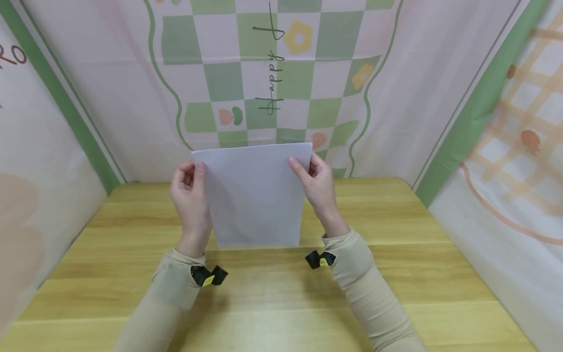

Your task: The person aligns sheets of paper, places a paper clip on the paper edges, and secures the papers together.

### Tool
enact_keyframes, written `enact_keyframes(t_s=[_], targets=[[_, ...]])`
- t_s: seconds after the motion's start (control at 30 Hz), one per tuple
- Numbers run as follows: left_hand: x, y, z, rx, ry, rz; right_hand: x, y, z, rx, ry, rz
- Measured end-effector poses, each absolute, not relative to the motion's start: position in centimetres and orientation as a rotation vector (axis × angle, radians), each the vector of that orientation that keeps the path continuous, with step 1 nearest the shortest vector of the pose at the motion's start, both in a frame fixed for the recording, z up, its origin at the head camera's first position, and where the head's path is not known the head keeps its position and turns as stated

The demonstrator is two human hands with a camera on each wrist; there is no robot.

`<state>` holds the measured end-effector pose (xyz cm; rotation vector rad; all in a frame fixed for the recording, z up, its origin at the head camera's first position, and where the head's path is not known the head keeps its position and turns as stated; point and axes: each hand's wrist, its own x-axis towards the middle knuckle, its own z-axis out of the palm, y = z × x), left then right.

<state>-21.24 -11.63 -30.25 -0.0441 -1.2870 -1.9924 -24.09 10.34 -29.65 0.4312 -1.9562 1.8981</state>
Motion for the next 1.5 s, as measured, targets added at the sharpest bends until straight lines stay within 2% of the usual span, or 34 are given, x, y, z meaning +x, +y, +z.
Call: enact_keyframes(t_s=[1.1, 1.5], targets=[[-21.38, -11.53, -30.11, -0.064, -1.304, -1.989, -23.98, 10.35, -29.50, 0.441, -1.948, 1.870], [-21.37, -11.42, -29.96, -0.110, -1.323, -1.932, -23.82, 9.96, -29.07, 0.526, -1.922, 1.797]])
